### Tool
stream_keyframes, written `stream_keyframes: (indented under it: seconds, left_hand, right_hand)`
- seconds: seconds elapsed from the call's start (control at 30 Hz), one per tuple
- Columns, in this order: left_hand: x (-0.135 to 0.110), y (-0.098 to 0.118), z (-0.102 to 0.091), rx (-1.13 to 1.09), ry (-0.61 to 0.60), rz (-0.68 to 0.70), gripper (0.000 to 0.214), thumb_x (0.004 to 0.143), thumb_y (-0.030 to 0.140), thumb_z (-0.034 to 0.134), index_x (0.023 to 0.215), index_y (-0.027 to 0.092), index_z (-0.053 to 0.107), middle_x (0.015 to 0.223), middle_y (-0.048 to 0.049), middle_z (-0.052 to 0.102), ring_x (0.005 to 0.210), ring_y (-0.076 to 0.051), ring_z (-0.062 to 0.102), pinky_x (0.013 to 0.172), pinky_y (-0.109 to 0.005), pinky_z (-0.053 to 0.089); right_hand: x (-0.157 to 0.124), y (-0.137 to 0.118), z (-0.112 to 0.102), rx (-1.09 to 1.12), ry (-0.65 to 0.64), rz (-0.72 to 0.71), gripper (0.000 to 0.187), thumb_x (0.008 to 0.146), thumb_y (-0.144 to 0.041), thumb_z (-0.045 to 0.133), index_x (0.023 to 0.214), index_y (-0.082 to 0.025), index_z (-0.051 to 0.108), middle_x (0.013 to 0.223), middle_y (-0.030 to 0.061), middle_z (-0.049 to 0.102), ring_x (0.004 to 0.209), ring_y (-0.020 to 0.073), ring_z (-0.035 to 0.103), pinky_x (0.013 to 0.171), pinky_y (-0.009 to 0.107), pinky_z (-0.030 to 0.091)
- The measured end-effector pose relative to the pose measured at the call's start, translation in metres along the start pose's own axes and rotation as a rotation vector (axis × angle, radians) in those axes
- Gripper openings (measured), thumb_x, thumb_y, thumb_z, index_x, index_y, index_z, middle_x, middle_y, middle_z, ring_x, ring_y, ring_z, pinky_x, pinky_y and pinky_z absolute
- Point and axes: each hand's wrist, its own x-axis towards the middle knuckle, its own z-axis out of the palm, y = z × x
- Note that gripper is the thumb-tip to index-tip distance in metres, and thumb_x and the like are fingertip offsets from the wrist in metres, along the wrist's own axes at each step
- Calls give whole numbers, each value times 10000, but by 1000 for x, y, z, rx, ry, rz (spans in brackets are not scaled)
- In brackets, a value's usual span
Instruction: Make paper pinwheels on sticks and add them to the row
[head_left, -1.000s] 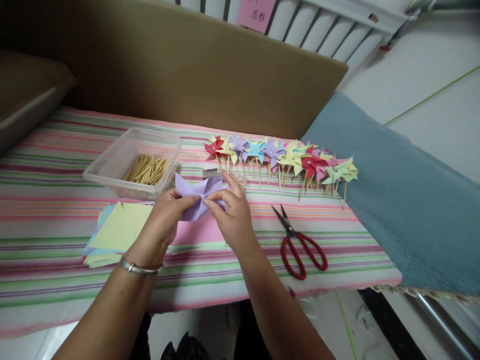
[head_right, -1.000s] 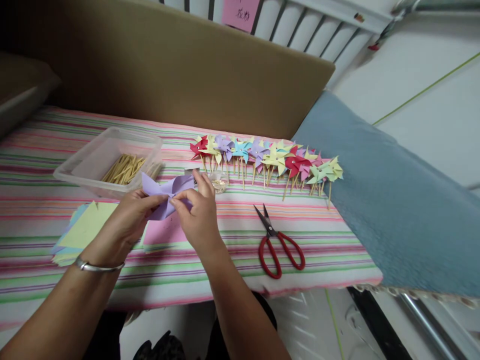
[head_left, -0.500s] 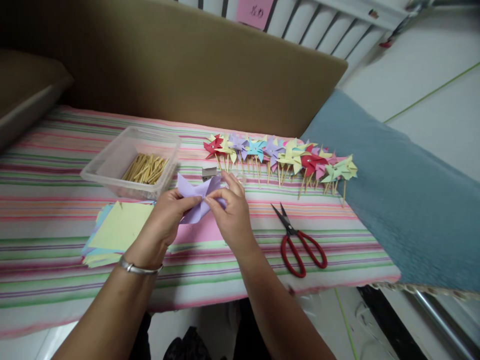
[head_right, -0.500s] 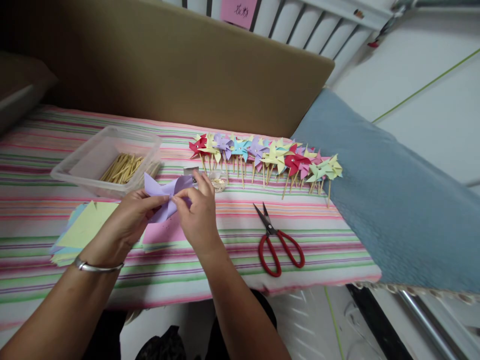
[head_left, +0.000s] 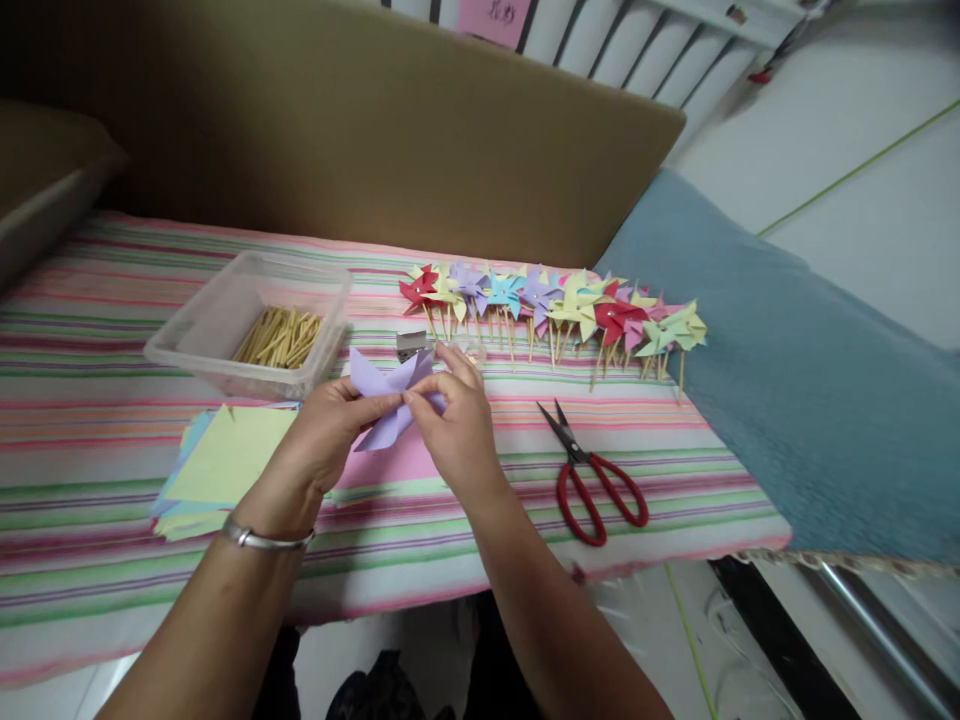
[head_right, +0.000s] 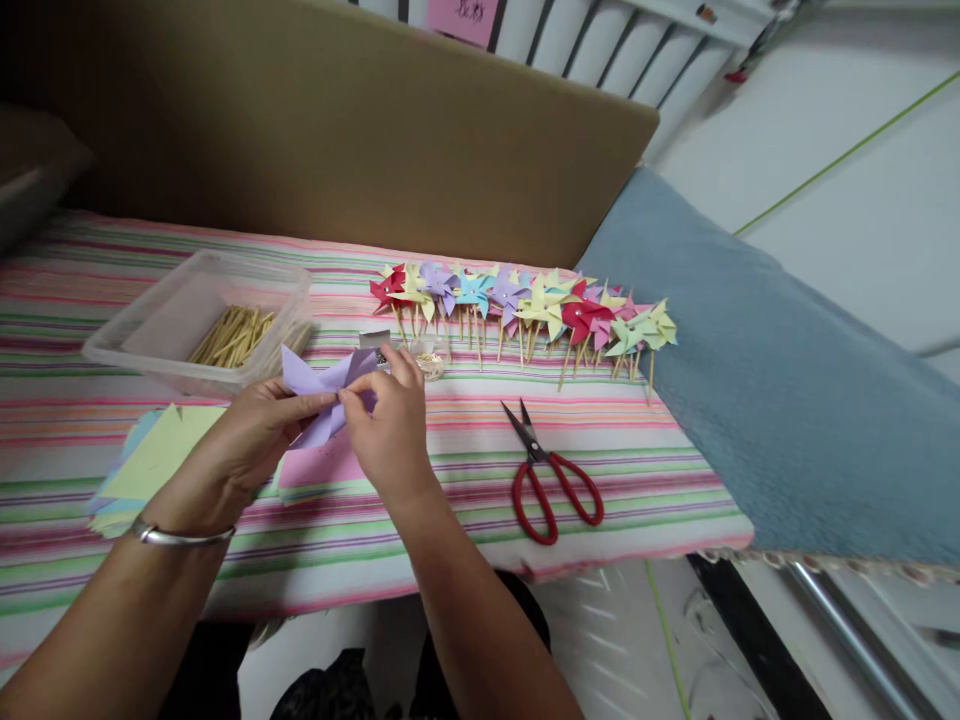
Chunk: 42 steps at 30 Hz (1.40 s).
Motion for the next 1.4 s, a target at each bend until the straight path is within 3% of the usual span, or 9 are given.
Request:
stream_keyframes:
  seconds: [0.17,0.3,0.43,0.53,0.77,0.9,1.07,1.23,1.4]
  left_hand:
    - [4,-3,-4,55,58,25,194,509,215,800,662,144,706,644,-22,683,570,-128,579,563,-226,431]
    - [6,-1,-9,150,29,-49,160,509,201,766,651,149,713,614,-34,676,533,-131,566,519,-223,409]
    - [4,-2,-10,293,-79,-88,159,501,192,748,651,147,726,620,-57,683,523,-147,568,515,-243,411]
    - [3,-7,-8,360,-160,-84,144,516,193,734,655,154,728,586,-48,666,491,-143,546,493,-247,392]
    - [3,-11,-6,448,-223,-51,118,555,194,713,668,161,722,566,-20,641,472,-120,504,483,-241,371]
    - [3,-7,-8,383,-242,-19,184,587,225,738,759,165,714,645,-20,661,554,-135,561,546,-249,413]
    - [0,-1,-5,159,-186,58,360,595,258,791,932,192,685,871,-35,693,793,-164,624,731,-270,460]
    - [-1,-9,8,-15,-152,7,292,567,246,818,825,160,711,798,-33,706,743,-146,617,726,-260,461]
    - [-1,-14,16,-120,-53,31,218,528,223,831,691,147,709,643,-9,681,613,-125,587,653,-251,457]
  right_hand:
    - [3,0,-5,-3,18,15,43,763,-235,644,777,-197,662,1321,116,532,1300,254,407,1086,451,296]
    - [10,-1,-26,17,59,-34,408,752,-243,653,1150,-199,578,1296,120,552,1243,253,472,1048,449,356]
    - [10,-4,-39,-26,-223,-156,509,723,-166,651,1216,-232,546,1192,76,625,1144,244,551,1009,439,391]
    - [6,-5,-38,-79,-401,-141,527,714,-82,594,1214,-243,554,1040,53,680,996,228,616,941,446,431]
    - [4,0,-33,-34,-518,-61,557,696,-36,554,1208,-255,552,1031,42,693,860,209,633,735,345,487]
    - [6,7,-31,116,-477,49,556,686,-71,583,1211,-251,552,907,19,686,752,175,620,673,308,480]
    - [12,15,-24,523,-299,380,580,649,-157,658,1210,-233,532,824,4,662,630,157,609,547,264,464]
    - [12,13,-15,749,-121,450,559,603,-195,708,1140,-217,557,855,18,680,805,213,647,680,315,509]
    - [10,6,-10,815,-66,489,550,574,-219,728,1105,-209,585,850,20,687,905,235,641,768,336,509]
